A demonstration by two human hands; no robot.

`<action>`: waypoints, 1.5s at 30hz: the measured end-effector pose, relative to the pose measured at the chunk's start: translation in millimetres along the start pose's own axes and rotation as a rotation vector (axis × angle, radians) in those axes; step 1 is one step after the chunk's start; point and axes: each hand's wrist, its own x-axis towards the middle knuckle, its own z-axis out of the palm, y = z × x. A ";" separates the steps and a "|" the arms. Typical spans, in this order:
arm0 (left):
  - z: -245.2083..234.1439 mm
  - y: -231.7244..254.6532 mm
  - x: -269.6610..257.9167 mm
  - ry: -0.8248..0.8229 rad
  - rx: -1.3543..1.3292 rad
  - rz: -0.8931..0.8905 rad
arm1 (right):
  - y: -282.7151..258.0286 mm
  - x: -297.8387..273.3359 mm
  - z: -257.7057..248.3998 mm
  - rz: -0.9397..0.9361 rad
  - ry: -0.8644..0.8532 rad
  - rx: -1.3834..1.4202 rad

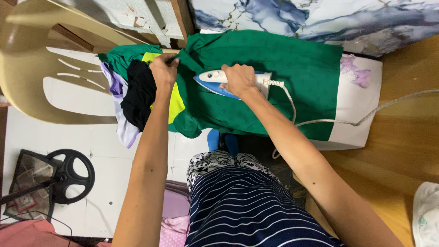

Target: The person irons a green patterned shirt on a wooden table. They repeatedly smooth the fabric with their hands and use a blue and white iron to press different sections, including the front, sleeves, and collar. The person adjusts the shirt's position several times to ensure even ironing.

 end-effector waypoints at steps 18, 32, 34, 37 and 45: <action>46.8 -29.5 -30.6 0.243 0.278 -0.031 | 190.9 -133.3 -28.7 0.483 0.380 0.422; 47.1 129.7 -50.2 -0.230 0.006 0.185 | 296.5 -218.3 -3.1 0.901 1.015 0.610; 40.6 139.6 -53.9 -0.245 -0.024 0.228 | 319.2 -225.5 16.3 0.878 1.118 0.773; 30.8 147.6 -63.8 -0.193 0.012 0.399 | 355.4 -229.2 62.3 0.658 1.385 1.098; 55.7 139.0 -151.7 -0.144 0.078 0.516 | 366.7 -237.4 106.2 0.892 1.450 1.156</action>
